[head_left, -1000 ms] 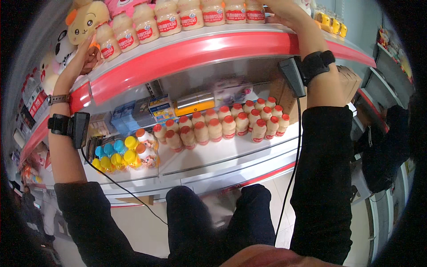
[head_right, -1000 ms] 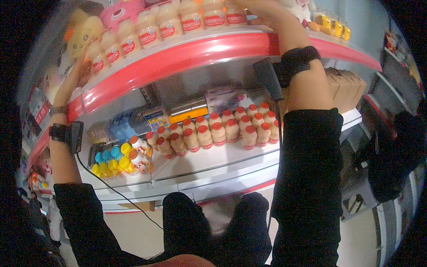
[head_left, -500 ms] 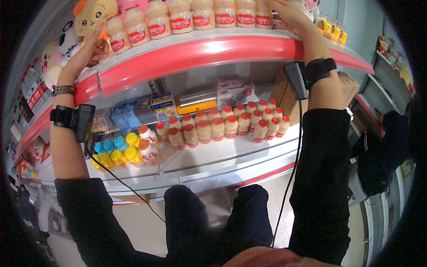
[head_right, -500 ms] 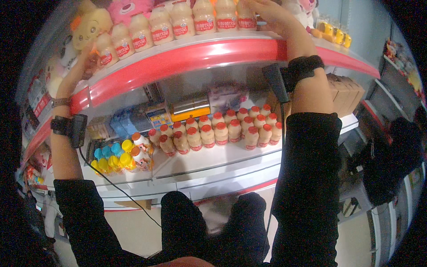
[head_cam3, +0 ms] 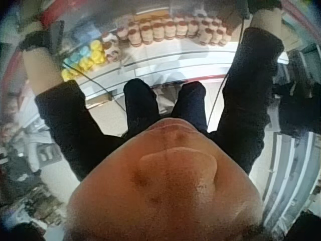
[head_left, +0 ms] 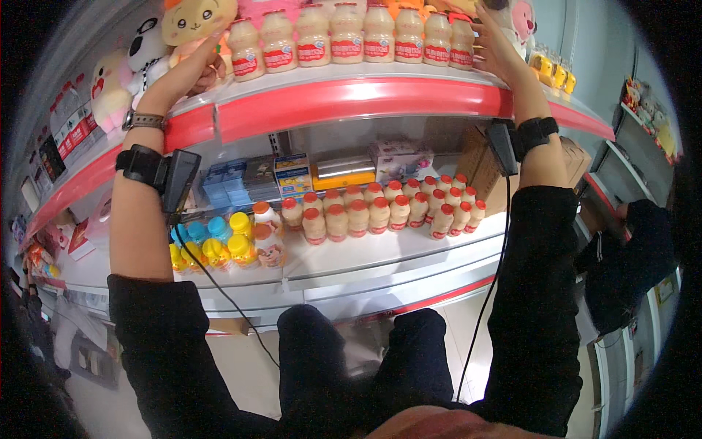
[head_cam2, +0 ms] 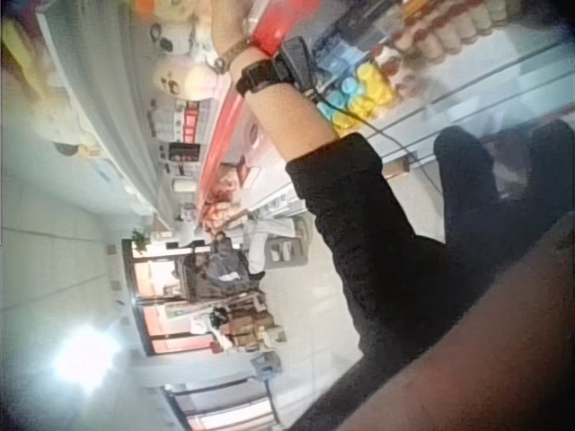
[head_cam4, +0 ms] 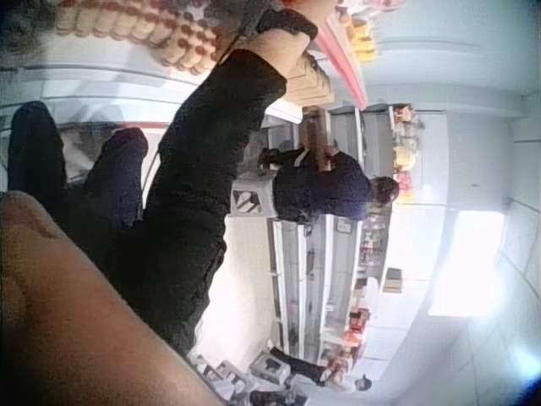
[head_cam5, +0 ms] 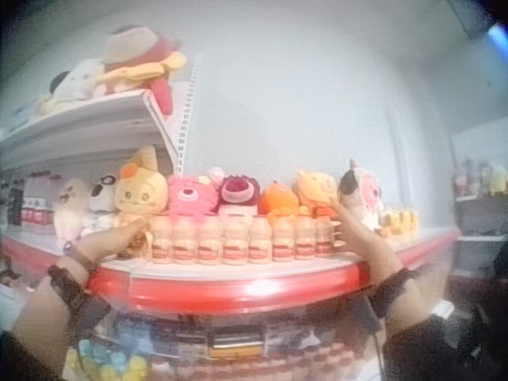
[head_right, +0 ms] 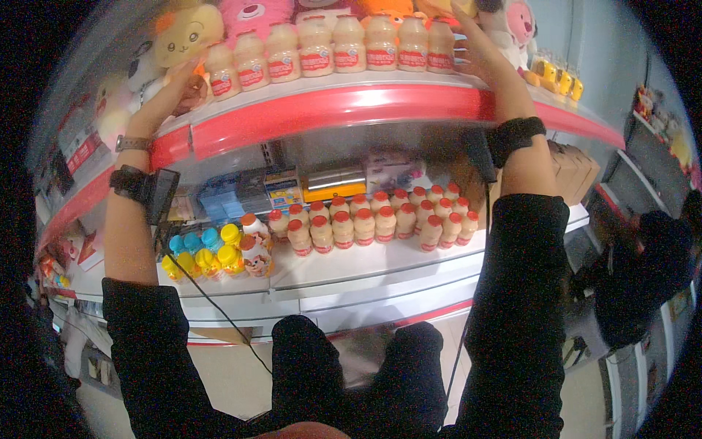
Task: The person organizes several small yellow jars and larger white bottles on store shelves by hand, moving the items one at a time and aligning them in rows.
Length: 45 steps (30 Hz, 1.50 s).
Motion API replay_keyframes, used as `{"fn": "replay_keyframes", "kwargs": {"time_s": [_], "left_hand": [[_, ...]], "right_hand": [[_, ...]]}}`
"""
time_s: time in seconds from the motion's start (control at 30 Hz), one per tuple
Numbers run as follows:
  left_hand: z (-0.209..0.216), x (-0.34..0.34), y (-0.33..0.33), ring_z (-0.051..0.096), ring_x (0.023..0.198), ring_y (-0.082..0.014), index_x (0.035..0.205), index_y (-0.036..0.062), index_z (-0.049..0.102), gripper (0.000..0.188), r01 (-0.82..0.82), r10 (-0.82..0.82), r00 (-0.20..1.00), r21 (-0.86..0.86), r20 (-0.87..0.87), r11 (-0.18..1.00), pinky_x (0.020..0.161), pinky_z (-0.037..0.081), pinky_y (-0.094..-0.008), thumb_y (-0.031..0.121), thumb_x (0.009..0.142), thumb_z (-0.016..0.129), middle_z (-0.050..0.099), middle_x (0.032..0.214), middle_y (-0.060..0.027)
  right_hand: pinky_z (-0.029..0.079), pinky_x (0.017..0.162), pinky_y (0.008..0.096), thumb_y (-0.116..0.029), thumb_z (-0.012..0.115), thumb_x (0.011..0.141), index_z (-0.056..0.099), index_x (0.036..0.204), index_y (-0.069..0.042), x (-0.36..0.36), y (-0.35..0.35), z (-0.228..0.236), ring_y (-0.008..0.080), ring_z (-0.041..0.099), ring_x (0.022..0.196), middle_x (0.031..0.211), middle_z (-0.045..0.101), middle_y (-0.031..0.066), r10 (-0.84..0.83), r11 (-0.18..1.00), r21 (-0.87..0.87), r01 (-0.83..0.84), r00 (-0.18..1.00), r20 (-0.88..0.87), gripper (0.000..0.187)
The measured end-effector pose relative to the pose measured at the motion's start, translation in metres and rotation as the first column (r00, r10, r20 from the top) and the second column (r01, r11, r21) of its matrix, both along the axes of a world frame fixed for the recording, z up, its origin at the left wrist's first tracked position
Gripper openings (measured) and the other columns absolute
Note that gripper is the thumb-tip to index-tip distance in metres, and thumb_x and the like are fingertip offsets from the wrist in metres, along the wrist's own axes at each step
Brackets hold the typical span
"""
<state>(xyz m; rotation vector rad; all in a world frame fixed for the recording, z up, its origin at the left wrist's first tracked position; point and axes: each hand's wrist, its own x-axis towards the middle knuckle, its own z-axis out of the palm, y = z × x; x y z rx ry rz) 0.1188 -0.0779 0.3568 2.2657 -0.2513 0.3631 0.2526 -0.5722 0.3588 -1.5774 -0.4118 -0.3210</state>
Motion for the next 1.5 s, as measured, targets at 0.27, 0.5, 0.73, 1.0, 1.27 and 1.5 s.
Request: {"fn": "replay_keyframes", "kwargs": {"time_s": [0.27,0.5,0.73,1.0,1.27,1.5], "left_hand": [[-0.006,0.012,0.018,0.021,0.043,-0.0044,0.070,0.0127,0.057,0.056,0.062,-0.059,0.998,-0.143,0.021,0.988,0.043,0.014,-0.0234,0.062,0.093,0.041,0.029,0.049,0.0096],[0.000,-0.003,0.000,0.030,0.044,-0.0045,0.071,0.0073,0.057,0.066,0.057,-0.056,0.997,-0.017,0.052,0.998,0.043,0.020,-0.0206,0.069,0.088,0.041,0.041,0.054,0.0048],[-0.003,-0.006,-0.009,0.027,0.044,-0.0045,0.071,0.0074,0.057,0.066,0.026,-0.025,0.998,-0.010,0.065,1.000,0.042,0.019,-0.0212,0.068,0.090,0.039,0.039,0.053,0.0055],[0.001,-0.003,0.006,0.027,0.047,-0.0036,0.070,0.0131,0.053,0.064,0.030,-0.030,0.999,0.023,0.026,0.999,0.045,0.018,-0.0213,0.072,0.088,0.036,0.036,0.058,0.0086],[0.000,-0.011,0.008,0.025,0.050,-0.0032,0.076,0.0154,0.056,0.063,-0.220,0.212,0.969,0.053,0.128,0.974,0.049,0.019,-0.0197,0.072,0.089,0.034,0.040,0.060,0.0091],[0.009,-0.016,0.019,0.034,0.058,-0.0028,0.095,0.0113,0.063,0.063,-0.067,0.073,0.996,0.097,-0.054,0.993,0.053,0.026,-0.0179,0.066,0.094,0.032,0.049,0.074,0.0086]], "right_hand": [[0.044,0.090,0.0341,-0.054,0.060,0.086,0.047,0.128,-0.002,-0.034,0.039,0.015,0.0206,0.056,0.105,0.119,0.057,0.0132,-0.377,0.907,0.045,0.420,0.758,0.533,0.069],[0.049,0.080,0.0381,-0.040,0.069,0.082,0.065,0.099,0.001,-0.052,0.093,0.026,0.0308,0.064,0.089,0.092,0.068,0.0156,-0.283,0.734,0.140,0.665,0.111,0.953,0.045],[0.041,0.091,0.0429,-0.044,0.063,0.085,0.064,0.104,-0.002,-0.061,0.132,0.013,0.0287,0.058,0.100,0.103,0.064,0.0152,-0.100,0.506,0.029,0.862,0.026,0.995,0.045],[0.044,0.088,0.0411,-0.023,0.069,0.081,0.070,0.096,-0.006,-0.072,0.138,0.012,0.0302,0.058,0.099,0.095,0.066,0.0120,0.033,0.571,-0.098,0.815,0.097,0.995,0.022],[0.044,0.084,0.0399,-0.023,0.069,0.081,0.073,0.082,-0.006,-0.067,0.138,0.009,0.0286,0.058,0.089,0.085,0.066,0.0115,-0.047,0.688,-0.113,0.717,0.200,0.979,0.018],[0.043,0.083,0.0409,-0.022,0.067,0.082,0.072,0.079,-0.004,-0.065,0.134,0.010,0.0302,0.058,0.082,0.080,0.064,0.0108,-0.003,0.723,-0.116,0.682,0.171,0.985,0.019]]}}
